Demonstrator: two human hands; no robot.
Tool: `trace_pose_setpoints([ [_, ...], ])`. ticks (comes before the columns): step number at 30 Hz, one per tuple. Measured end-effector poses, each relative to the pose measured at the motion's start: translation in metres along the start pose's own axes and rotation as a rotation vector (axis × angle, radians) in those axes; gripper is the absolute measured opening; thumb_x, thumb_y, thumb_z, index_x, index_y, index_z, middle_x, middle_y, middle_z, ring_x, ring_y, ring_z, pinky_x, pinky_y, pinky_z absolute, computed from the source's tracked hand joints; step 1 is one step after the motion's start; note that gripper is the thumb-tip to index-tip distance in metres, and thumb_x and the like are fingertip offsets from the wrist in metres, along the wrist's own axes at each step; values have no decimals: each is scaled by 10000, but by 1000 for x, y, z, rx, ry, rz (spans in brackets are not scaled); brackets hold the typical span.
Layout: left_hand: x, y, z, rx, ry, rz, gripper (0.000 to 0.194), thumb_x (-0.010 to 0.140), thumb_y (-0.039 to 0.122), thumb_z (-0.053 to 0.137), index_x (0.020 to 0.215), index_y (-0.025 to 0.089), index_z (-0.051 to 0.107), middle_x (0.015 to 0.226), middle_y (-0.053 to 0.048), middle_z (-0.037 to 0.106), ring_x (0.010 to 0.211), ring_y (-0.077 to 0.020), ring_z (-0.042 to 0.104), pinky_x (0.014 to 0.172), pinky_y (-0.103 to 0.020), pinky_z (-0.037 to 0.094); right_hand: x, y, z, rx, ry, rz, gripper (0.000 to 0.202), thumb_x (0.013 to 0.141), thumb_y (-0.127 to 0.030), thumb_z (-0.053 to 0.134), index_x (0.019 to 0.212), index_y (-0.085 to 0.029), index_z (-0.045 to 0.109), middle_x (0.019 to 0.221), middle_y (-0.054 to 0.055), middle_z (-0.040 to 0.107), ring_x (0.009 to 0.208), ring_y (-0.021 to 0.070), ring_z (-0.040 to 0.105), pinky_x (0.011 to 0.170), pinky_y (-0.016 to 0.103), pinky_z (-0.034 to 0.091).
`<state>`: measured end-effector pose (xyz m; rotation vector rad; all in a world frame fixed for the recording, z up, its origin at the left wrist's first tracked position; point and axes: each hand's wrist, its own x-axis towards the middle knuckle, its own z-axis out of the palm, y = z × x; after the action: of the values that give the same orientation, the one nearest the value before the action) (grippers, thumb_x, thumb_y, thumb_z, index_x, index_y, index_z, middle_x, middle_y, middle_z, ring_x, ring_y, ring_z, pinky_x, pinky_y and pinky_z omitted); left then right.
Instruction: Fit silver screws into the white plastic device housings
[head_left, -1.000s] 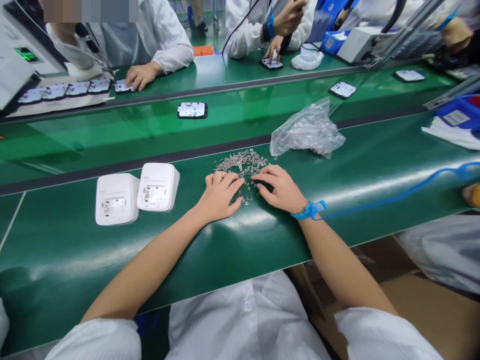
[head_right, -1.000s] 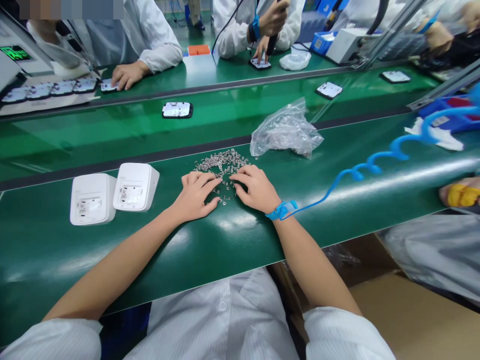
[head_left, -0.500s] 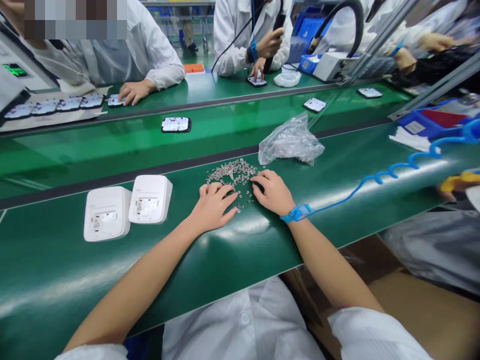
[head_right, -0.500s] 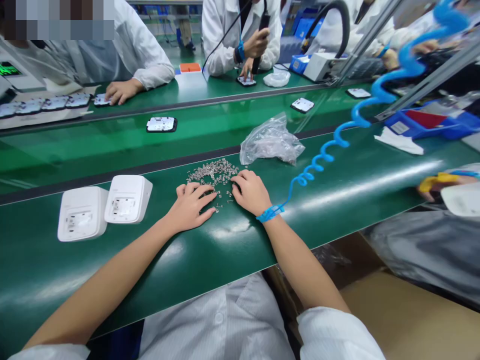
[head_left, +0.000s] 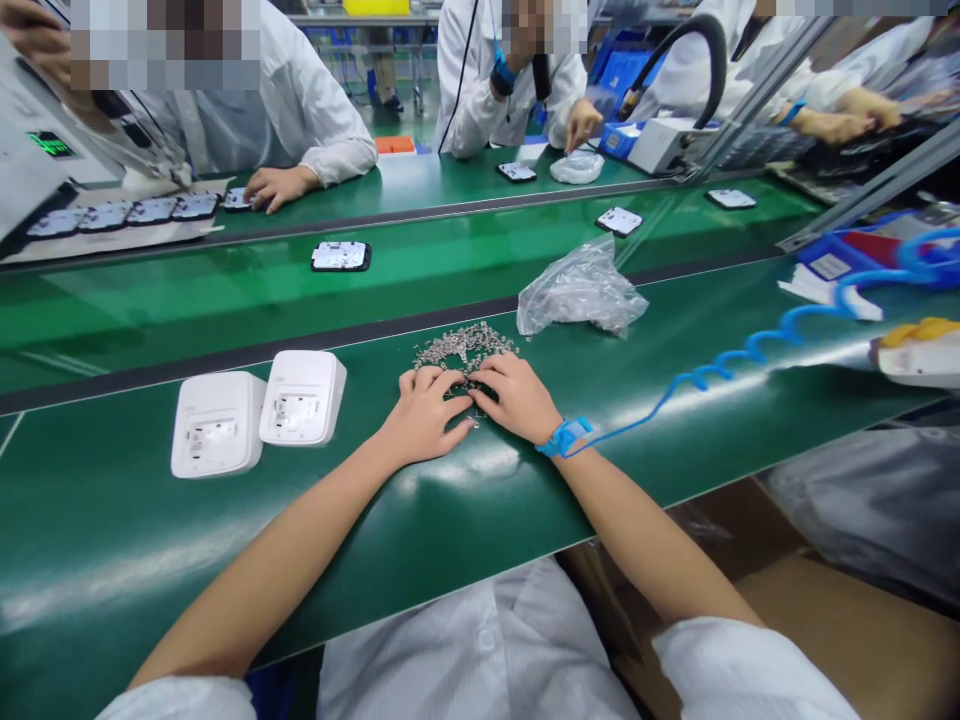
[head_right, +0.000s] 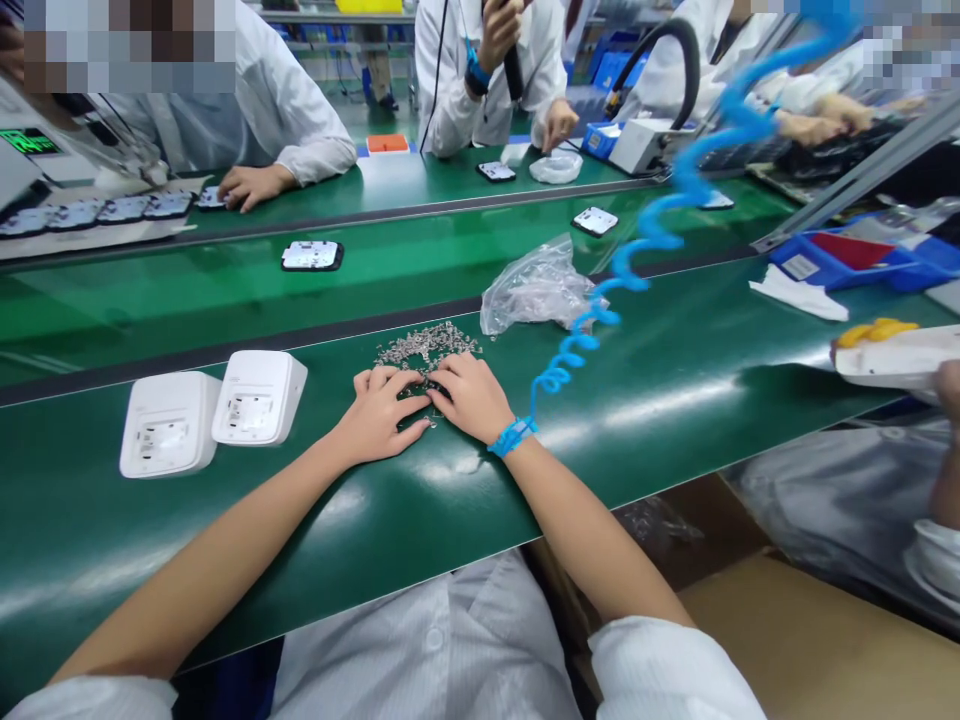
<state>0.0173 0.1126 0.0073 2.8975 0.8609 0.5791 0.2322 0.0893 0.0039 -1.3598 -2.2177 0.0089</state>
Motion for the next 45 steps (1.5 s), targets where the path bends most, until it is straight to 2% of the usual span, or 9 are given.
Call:
trace_pose_setpoints([
  [3, 0, 1, -1, -2, 8, 0, 257, 933, 405, 613, 1110, 258, 728, 1341, -110, 586, 1199, -336, 473, 922, -531, 314, 2, -1, 4, -57, -46, 6, 79, 985, -213, 640, 962, -167, 700, 974, 75, 636, 916, 256, 528, 752, 396, 392],
  [7, 0, 1, -5, -48, 93, -1, 236, 936, 377, 614, 1110, 247, 706, 1293, -93, 623, 1170, -304, 498, 923, -498, 321, 1, -2, -2, -79, -4, 12, 75, 999, -193, 614, 966, -168, 676, 991, 77, 641, 944, 259, 519, 760, 400, 352],
  [11, 0, -1, -6, -99, 211, -130, 291, 958, 342, 595, 1208, 198, 631, 1246, -100, 656, 1134, -277, 511, 911, -452, 339, -2, -5, -12, 52, 75, -23, 82, 1016, -226, 588, 991, -183, 652, 1028, 73, 649, 969, 254, 545, 794, 405, 343],
  [16, 3, -4, -3, -196, 136, -139, 437, 964, 430, 616, 1337, 212, 559, 1283, -89, 662, 1151, -276, 516, 925, -444, 320, -2, -9, -15, 287, 162, -51, 100, 1025, -249, 553, 1013, -196, 637, 1045, 72, 645, 1000, 240, 597, 840, 402, 375],
  [22, 3, -7, -4, -268, 109, -154, 244, 1036, 378, 495, 1032, 231, 690, 996, -33, 739, 1002, -212, 597, 878, -433, 288, 0, -14, -11, 498, 151, -17, 111, 1011, -298, 576, 988, -211, 642, 965, 52, 677, 874, 208, 632, 805, 373, 451],
  [28, 4, -9, -5, -368, 275, -180, 196, 993, 348, 554, 981, 214, 697, 940, -19, 754, 878, -174, 643, 860, -393, 372, -1, -15, -12, 652, 140, 165, 200, 980, -413, 636, 960, -219, 683, 890, 40, 722, 788, 202, 660, 712, 332, 518],
  [34, 4, -8, -7, -460, 441, -165, 158, 978, 318, 580, 942, 204, 684, 882, -23, 749, 840, -155, 675, 821, -342, 463, -1, -12, -13, 646, 101, 112, 199, 994, -392, 623, 950, -209, 687, 897, 47, 719, 797, 200, 656, 723, 331, 511],
  [38, 3, -9, -6, -475, 419, -103, 166, 989, 281, 555, 904, 203, 674, 896, -29, 738, 859, -149, 670, 820, -331, 472, -1, -12, -15, 616, 89, 21, 170, 1019, -341, 580, 957, -209, 667, 916, 51, 696, 818, 197, 638, 744, 335, 500],
  [45, 0, -10, -4, -261, 326, 21, 203, 1011, 237, 504, 956, 221, 699, 964, -33, 735, 880, -160, 639, 799, -368, 398, -1, -12, -16, 586, 81, -27, 170, 1032, -343, 548, 988, -213, 648, 927, 59, 678, 816, 203, 628, 737, 346, 507],
])
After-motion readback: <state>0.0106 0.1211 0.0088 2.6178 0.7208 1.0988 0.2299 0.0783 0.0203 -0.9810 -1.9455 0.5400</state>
